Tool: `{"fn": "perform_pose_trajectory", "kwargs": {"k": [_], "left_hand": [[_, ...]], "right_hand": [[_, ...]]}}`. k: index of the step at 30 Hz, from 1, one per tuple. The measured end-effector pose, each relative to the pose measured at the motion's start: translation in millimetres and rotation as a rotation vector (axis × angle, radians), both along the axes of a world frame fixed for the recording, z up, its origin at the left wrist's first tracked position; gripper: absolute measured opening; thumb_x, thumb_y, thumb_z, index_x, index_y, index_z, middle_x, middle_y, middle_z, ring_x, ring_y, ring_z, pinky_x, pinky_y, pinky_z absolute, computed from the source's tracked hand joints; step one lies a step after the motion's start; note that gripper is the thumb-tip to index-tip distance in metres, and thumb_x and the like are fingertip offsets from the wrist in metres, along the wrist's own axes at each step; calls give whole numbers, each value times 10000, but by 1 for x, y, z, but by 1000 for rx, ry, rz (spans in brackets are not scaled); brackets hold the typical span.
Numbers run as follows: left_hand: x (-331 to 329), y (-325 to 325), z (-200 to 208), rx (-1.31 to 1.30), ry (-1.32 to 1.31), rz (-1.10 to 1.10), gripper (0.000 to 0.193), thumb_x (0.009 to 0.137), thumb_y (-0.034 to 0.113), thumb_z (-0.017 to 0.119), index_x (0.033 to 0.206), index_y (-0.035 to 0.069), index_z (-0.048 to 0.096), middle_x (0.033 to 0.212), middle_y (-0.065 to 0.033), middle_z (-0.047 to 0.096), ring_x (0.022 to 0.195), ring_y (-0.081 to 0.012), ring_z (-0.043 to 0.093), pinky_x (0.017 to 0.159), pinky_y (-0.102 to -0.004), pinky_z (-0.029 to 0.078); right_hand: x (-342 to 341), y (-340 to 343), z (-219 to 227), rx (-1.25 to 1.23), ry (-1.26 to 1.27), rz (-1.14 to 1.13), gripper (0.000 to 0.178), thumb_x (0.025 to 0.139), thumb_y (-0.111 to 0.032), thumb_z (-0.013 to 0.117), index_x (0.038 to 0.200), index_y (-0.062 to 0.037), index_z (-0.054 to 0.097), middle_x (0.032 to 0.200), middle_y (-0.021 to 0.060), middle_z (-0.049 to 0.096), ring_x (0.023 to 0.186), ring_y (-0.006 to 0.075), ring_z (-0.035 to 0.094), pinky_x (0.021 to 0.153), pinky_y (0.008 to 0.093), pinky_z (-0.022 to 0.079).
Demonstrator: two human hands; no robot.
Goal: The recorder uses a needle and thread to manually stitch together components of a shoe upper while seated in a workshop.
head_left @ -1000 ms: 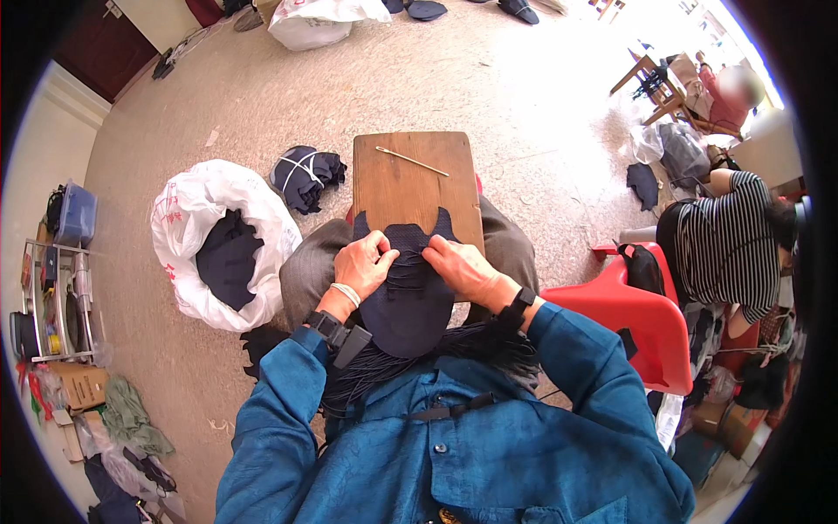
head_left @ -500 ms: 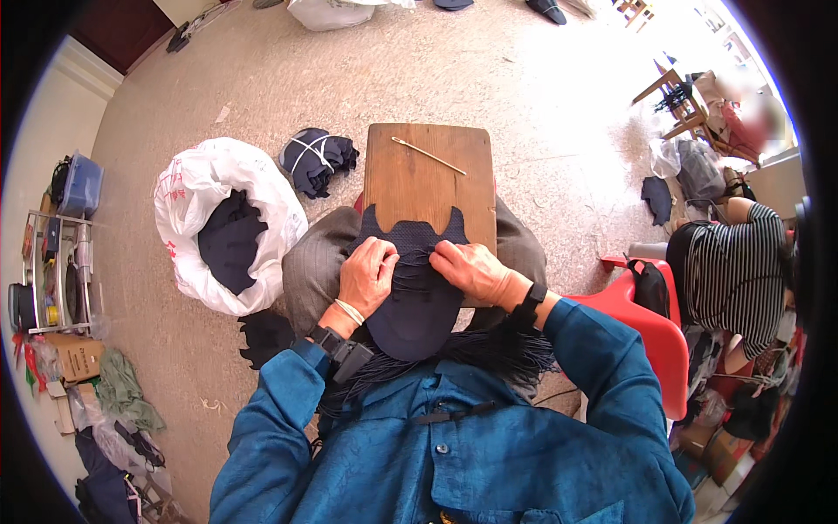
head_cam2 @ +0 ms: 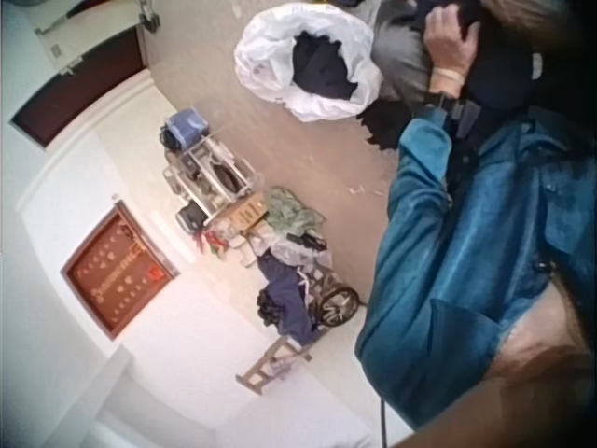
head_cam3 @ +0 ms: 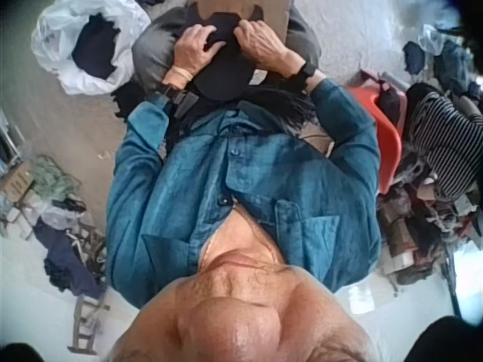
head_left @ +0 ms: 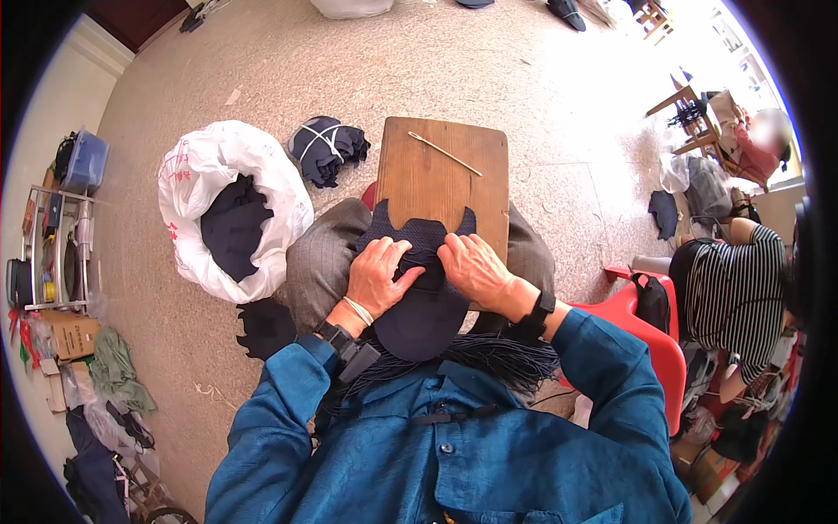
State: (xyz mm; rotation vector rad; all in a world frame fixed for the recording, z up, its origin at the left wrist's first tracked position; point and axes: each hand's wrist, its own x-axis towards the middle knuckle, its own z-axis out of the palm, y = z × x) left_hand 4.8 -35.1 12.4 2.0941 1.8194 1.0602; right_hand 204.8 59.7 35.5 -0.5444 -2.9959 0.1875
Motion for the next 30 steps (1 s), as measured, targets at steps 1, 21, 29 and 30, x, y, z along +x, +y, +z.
{"fn": "perform_pose_trajectory", "kwargs": {"k": [1,21,29,30], "left_hand": [[0,0,0,-9,-4,-2,390,760,244,791,1032,42,598,867,-98,572,823,-295,584,723,-384,492],[-9,-20,3,-113,-109,116,283,781,207,784,913,79,570,734,-38,530,628,-216,514,635,-361,424],[-14,-14,-1,-290,-348,218,294,799,176,777,985,64,579,624,-22,437,553,-156,441,540,-326,402],[-15,-14,-2,-344,-351,239,289,801,169,773,991,62,583,623,-19,434,553,-150,439,542,-322,404]], "right_hand": [[0,0,-1,-13,1,-9,127,764,-67,595,864,-35,524,865,122,516,811,267,582,744,374,453],[-10,-36,-19,-324,546,-391,116,831,-112,684,909,-68,612,892,98,556,898,304,568,768,409,431],[-29,-23,-21,-262,380,-523,130,864,-194,656,833,-83,596,822,111,574,849,320,595,762,446,435],[-32,-19,-19,-287,339,-531,136,864,-203,655,842,-80,598,813,113,575,835,324,598,762,448,437]]}}
